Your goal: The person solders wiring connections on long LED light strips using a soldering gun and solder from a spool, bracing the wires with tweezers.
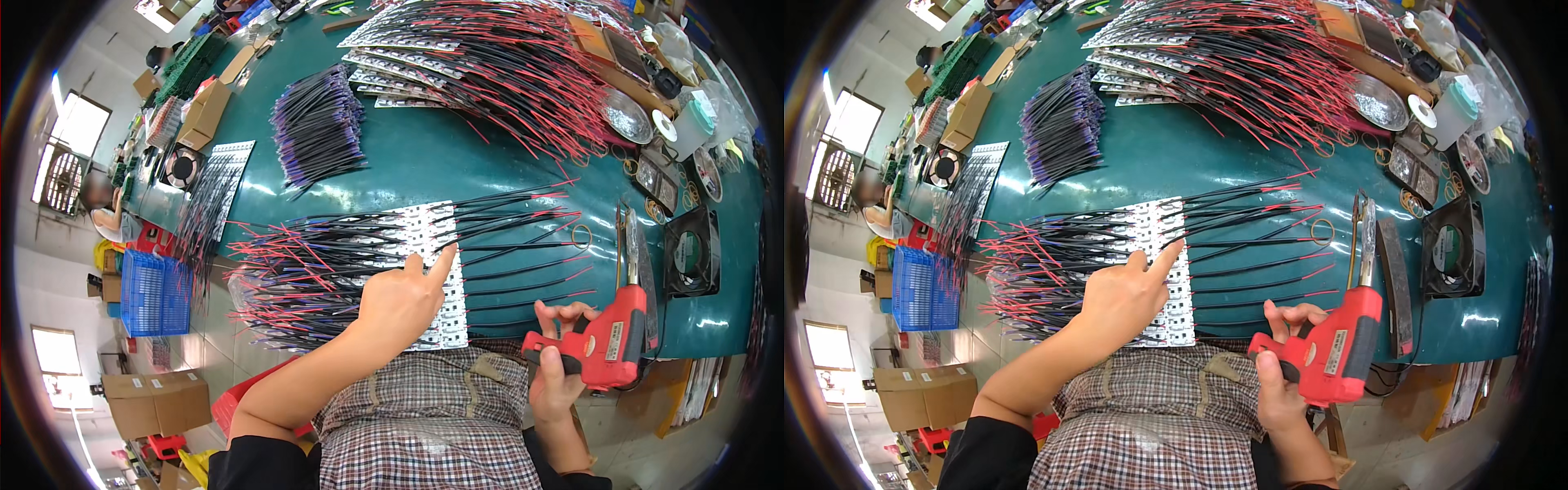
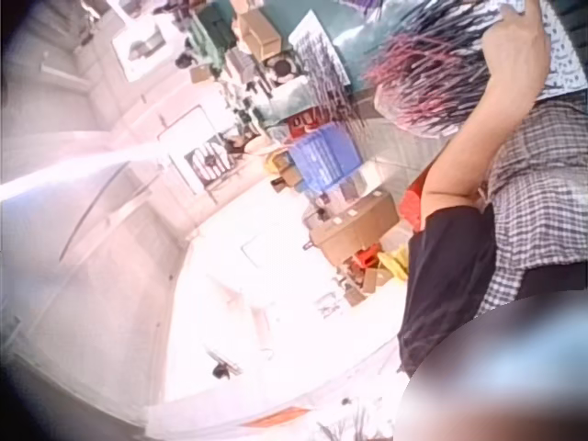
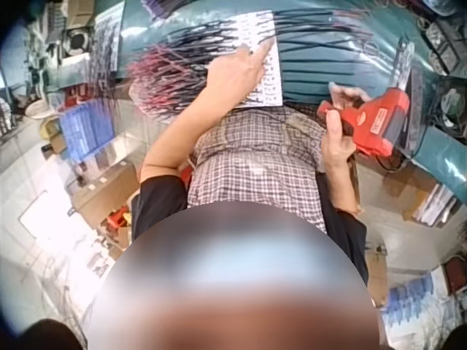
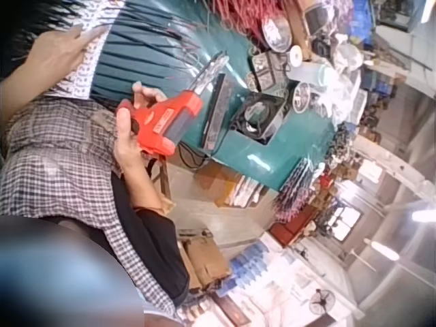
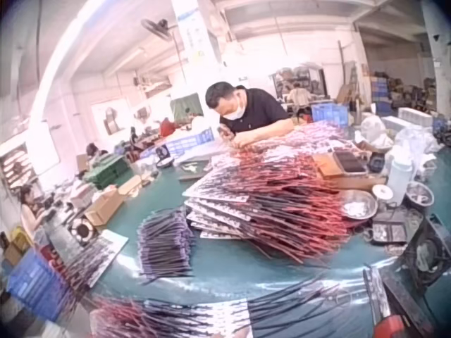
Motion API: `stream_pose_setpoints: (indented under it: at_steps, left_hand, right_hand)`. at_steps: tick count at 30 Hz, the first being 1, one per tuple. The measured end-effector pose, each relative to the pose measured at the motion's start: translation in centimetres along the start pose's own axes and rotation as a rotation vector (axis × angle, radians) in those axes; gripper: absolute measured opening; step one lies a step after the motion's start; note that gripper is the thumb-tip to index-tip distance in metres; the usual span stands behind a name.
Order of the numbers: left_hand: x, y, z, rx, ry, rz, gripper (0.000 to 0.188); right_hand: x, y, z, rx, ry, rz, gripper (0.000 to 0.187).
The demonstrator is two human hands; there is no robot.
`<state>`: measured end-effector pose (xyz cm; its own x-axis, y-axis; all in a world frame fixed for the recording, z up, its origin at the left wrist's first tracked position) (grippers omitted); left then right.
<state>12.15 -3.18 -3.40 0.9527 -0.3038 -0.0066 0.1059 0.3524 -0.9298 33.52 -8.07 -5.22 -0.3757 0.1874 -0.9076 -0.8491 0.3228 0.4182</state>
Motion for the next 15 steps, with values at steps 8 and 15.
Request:
stream_pose_setpoints:
  at_steps: [8,15]
  left_hand:
    - [1.3,0.9,1.7,-0.045,-0.025,0.094,0.062]
    - [-1.1,0.1,1.5,-0.036,-0.103,0.272,0.061]
  right_hand:
    - [1.3,0.1,-0.7,-0.011,-0.082,-0.072,0.063]
    - [1.1,0.1,-0.4,0.001,-0.068,-0.08,0.06]
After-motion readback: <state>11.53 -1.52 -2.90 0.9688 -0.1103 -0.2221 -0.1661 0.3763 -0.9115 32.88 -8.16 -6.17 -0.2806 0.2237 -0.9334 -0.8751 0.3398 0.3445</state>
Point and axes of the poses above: each hand's wrist, its own z-axis towards the middle knuckle, its own y-axis out of the palm, x = y × z, the point moved 9 cm from there along z, towards the middle knuckle, and after that the axes turned 15 degrees about x, right-handed, at the moved point
